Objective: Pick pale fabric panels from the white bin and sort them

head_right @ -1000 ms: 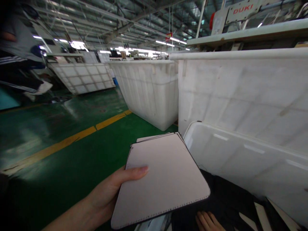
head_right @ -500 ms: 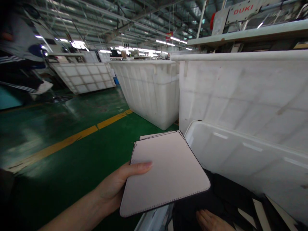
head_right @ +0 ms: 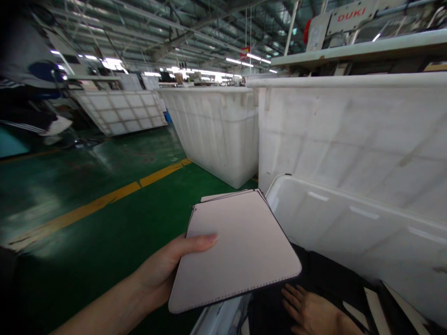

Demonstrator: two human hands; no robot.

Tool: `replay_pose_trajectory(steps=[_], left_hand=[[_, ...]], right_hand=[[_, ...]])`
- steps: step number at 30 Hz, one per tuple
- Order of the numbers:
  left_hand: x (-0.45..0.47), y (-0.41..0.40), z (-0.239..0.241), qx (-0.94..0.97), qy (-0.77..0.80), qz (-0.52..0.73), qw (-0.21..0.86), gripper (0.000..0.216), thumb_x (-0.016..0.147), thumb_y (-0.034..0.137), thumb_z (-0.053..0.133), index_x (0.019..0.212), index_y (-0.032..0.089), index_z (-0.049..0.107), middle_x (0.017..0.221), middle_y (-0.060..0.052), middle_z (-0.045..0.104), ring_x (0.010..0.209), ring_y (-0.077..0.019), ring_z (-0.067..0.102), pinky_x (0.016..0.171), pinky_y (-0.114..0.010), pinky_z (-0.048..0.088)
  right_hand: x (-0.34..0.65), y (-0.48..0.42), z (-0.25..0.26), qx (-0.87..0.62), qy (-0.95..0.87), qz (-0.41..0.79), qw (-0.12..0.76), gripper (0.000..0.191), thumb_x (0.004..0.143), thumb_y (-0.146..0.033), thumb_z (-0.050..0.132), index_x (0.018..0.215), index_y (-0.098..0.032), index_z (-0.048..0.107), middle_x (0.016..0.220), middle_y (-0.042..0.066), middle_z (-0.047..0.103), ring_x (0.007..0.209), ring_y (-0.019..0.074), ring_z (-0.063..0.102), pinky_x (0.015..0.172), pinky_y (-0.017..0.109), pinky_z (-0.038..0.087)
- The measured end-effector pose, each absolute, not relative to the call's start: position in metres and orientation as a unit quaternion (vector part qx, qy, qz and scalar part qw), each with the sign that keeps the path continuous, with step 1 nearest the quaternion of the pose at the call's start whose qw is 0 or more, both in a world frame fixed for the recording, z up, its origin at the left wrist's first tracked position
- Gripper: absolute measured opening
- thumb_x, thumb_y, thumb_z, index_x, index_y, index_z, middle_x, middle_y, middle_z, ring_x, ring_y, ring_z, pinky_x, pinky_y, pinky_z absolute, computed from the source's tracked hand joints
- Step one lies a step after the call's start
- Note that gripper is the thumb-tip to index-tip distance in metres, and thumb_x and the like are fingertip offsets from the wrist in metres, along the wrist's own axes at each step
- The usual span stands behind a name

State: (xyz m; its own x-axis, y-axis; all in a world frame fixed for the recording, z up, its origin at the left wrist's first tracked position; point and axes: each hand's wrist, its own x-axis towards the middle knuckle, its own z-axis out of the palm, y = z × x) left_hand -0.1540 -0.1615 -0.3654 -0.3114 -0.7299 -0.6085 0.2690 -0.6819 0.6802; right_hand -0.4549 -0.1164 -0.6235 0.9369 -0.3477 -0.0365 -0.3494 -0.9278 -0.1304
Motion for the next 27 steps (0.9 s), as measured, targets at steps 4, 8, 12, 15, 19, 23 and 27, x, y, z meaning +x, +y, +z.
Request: replay_pose_trajectory(steps=[4,8,12,15,19,23,27], left_hand=[[-0.154,-0.160,-0.365,0.492,-0.240,-0.772,0.324,0.034,0.067,0.027,0.063,0.099,0.018,0.062,0.091,-0.005,0.067,0.079,-0.0173,0.058,0.075,-0.028,0.041],[-0.153,-0.160,-0.367,0.483,-0.247,-0.776,0.322,0.035,0.069,0.027,0.062,0.102,0.019,0.061,0.094,-0.005,0.066,0.081,-0.0169,0.058,0.074,-0.028,0.040],[-0.152,-0.161,-0.367,0.480,-0.245,-0.777,0.325,0.034,0.069,0.026,0.062,0.102,0.019,0.061,0.095,-0.005,0.066,0.082,-0.0164,0.057,0.076,-0.027,0.040],[-0.152,-0.162,-0.368,0.478,-0.247,-0.778,0.324,0.034,0.069,0.026,0.062,0.102,0.018,0.061,0.094,-0.005,0.066,0.082,-0.0161,0.057,0.076,-0.027,0.040],[-0.152,-0.163,-0.369,0.476,-0.248,-0.781,0.320,0.035,0.069,0.026,0.062,0.103,0.019,0.061,0.095,-0.005,0.066,0.081,-0.0164,0.057,0.075,-0.028,0.040],[-0.153,-0.162,-0.368,0.487,-0.243,-0.775,0.321,0.035,0.067,0.026,0.063,0.101,0.017,0.061,0.093,-0.006,0.066,0.080,-0.0164,0.057,0.074,-0.028,0.040],[-0.154,-0.162,-0.365,0.483,-0.245,-0.776,0.323,0.035,0.067,0.026,0.064,0.100,0.017,0.062,0.089,-0.006,0.066,0.078,-0.0167,0.058,0.074,-0.029,0.040]], right_hand=[[-0.450,-0.123,-0.617,-0.983,0.162,0.035,0.080,0.047,0.081,-0.042,0.045,0.113,-0.008,0.051,0.115,0.016,0.056,0.103,0.0266,0.053,0.081,0.035,0.046],[-0.449,-0.127,-0.612,-0.981,0.162,0.055,0.085,0.049,0.081,-0.043,0.043,0.112,-0.006,0.052,0.116,0.017,0.055,0.104,0.0274,0.052,0.079,0.034,0.048],[-0.448,-0.128,-0.610,-0.979,0.160,0.083,0.097,0.050,0.082,-0.043,0.042,0.114,-0.005,0.050,0.118,0.017,0.053,0.107,0.0278,0.050,0.081,0.033,0.049],[-0.444,-0.129,-0.608,-0.976,0.162,0.103,0.101,0.051,0.078,-0.041,0.049,0.113,-0.003,0.050,0.117,0.018,0.054,0.106,0.0286,0.050,0.083,0.034,0.049],[-0.441,-0.126,-0.613,-0.974,0.175,0.118,0.081,0.051,0.069,-0.036,0.058,0.106,0.000,0.055,0.109,0.021,0.058,0.098,0.0298,0.056,0.075,0.034,0.052],[-0.445,-0.115,-0.634,-0.988,0.144,0.051,-0.035,0.052,0.061,-0.016,0.046,0.111,0.000,0.050,0.112,0.019,0.057,0.099,0.0297,0.055,0.075,0.037,0.052],[-0.434,-0.108,-0.640,-0.973,0.219,-0.041,-0.059,0.051,0.055,0.000,0.036,0.102,-0.010,0.055,0.102,0.009,0.065,0.088,0.0221,0.061,0.070,0.032,0.053]])
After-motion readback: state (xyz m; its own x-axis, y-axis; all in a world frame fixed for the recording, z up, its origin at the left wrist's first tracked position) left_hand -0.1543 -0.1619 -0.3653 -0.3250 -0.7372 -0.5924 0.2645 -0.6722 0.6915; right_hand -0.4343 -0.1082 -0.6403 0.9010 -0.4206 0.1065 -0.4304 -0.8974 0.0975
